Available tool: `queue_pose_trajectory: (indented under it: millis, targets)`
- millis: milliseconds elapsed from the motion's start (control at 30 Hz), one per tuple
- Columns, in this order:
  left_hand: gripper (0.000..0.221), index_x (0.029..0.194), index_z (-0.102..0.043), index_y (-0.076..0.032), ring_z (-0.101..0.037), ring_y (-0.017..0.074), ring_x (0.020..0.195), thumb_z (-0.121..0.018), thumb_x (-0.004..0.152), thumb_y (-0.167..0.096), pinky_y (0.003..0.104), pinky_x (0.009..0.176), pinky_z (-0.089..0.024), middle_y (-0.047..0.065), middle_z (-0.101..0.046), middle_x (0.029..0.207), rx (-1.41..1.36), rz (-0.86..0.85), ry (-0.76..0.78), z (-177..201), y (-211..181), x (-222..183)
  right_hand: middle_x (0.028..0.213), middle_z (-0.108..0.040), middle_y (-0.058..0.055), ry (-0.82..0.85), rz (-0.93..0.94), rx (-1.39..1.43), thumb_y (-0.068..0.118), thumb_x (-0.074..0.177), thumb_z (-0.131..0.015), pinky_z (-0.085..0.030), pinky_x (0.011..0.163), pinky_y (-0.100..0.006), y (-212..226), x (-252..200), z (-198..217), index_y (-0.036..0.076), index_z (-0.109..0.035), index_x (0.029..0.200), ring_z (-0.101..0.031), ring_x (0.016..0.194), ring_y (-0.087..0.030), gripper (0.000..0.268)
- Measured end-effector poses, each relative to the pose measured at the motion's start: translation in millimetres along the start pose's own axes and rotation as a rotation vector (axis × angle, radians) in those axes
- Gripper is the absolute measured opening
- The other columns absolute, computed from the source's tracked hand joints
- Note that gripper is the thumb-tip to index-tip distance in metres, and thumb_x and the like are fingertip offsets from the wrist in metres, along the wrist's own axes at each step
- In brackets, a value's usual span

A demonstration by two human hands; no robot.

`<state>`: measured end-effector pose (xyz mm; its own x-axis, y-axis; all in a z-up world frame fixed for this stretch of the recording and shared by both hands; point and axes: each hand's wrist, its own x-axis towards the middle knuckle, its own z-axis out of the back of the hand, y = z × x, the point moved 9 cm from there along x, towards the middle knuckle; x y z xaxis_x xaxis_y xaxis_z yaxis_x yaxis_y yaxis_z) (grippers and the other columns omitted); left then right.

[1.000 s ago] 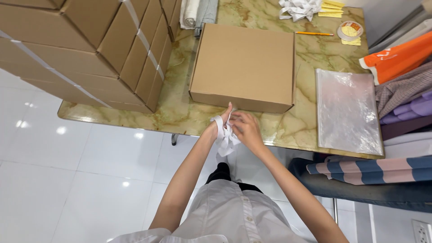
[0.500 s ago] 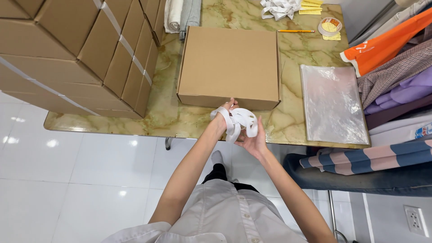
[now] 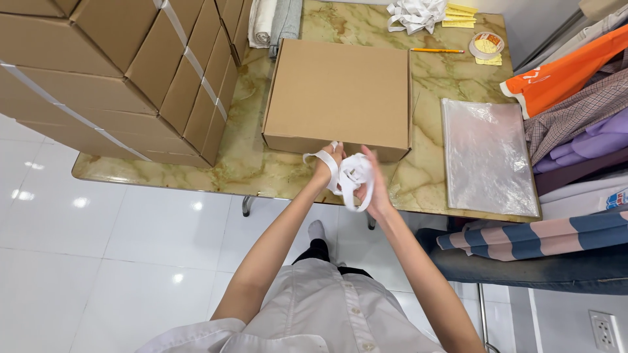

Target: The person unties a white ribbon from a cardboard box, opens it, and removes a plastic-wrapped item. They then place the item on a table, unwrap it from the plastic, and place it on a stack of folded clothes. Finally, they fold a sheet of bubble wrap.

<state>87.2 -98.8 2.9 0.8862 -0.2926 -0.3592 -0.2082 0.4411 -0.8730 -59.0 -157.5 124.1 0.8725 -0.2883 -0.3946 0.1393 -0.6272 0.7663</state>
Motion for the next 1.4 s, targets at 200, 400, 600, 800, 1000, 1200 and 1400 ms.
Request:
queue_pose_trajectory:
  millis: [200, 400, 600, 800, 1000, 1200, 1400]
  targets:
    - [0.046, 0.102, -0.077, -0.010, -0.071, 0.0298, 0.103, -0.050, 0.099, -0.047, 0.042, 0.086, -0.057, 0.015, -0.076, 0.100, 0.002, -0.019, 0.096, -19, -1, -13, 0.137, -0.049, -0.019, -0.071, 0.318, -0.793, 0.042, 0.076, -0.091, -0.031, 0.119, -0.051, 7, -3, -4, 0.023, -0.053, 0.145, -0.044, 0.138, -0.036, 0.081]
    - [0.026, 0.098, -0.069, -0.015, -0.070, 0.0226, 0.074, -0.071, 0.086, -0.038, 0.031, 0.065, -0.057, 0.005, -0.068, 0.073, -0.414, 0.142, 0.192, -62, 62, 34, 0.121, -0.067, -0.008, -0.064, 0.313, -0.667, 0.032, 0.084, -0.086, -0.041, 0.111, -0.038, 6, -2, 3, 0.018, -0.067, 0.119, -0.058, 0.121, -0.018, 0.042]
    - [0.019, 0.094, -0.067, -0.011, -0.064, 0.0178, 0.062, -0.066, 0.091, -0.030, 0.035, 0.063, -0.061, 0.001, -0.061, 0.067, -0.571, 0.387, 0.496, -80, 46, 3, 0.107, -0.072, -0.004, 0.073, 0.347, -0.699, 0.015, 0.082, -0.083, -0.044, 0.102, -0.033, 9, 4, 26, 0.012, -0.075, 0.099, -0.057, 0.108, -0.016, 0.019]
    - [0.031, 0.109, -0.062, -0.004, -0.070, 0.0335, 0.091, -0.062, 0.094, -0.031, 0.075, 0.085, -0.053, 0.005, -0.068, 0.090, -0.646, 0.569, 0.839, -63, -56, -89, 0.109, -0.075, -0.016, -0.073, 0.545, -0.934, 0.011, 0.082, -0.083, -0.047, 0.099, -0.045, 50, 21, 77, 0.010, -0.075, 0.100, -0.067, 0.110, -0.032, 0.020]
    - [0.056, 0.137, -0.037, 0.002, -0.062, 0.0502, 0.112, -0.061, 0.101, -0.034, 0.081, 0.089, -0.047, 0.018, -0.052, 0.119, -0.732, 0.501, 0.990, -78, -97, -90, 0.093, -0.069, -0.011, -0.112, 0.686, -1.099, 0.008, 0.076, -0.086, -0.049, 0.083, -0.040, 101, 34, 75, 0.009, -0.070, 0.093, -0.066, 0.092, -0.029, 0.023]
    - [0.051, 0.127, -0.042, 0.006, -0.073, 0.0379, 0.086, -0.073, 0.094, -0.017, 0.063, 0.084, -0.060, 0.013, -0.063, 0.095, -0.776, 0.455, 0.948, -93, -138, -55, 0.096, -0.058, 0.003, -0.028, 0.456, -0.718, 0.005, 0.078, -0.083, -0.048, 0.080, -0.029, 126, 56, 61, 0.011, -0.061, 0.117, -0.056, 0.094, -0.015, 0.046]
    - [0.062, 0.127, -0.045, 0.008, -0.073, 0.0231, 0.078, -0.080, 0.077, -0.001, 0.043, 0.068, -0.067, 0.012, -0.061, 0.099, -0.488, 0.175, 0.712, -131, -129, 62, 0.126, -0.057, 0.002, 0.180, 0.352, -0.733, 0.010, 0.074, -0.086, -0.051, 0.090, -0.028, 175, 100, 62, 0.014, -0.056, 0.136, -0.056, 0.118, -0.013, 0.069]
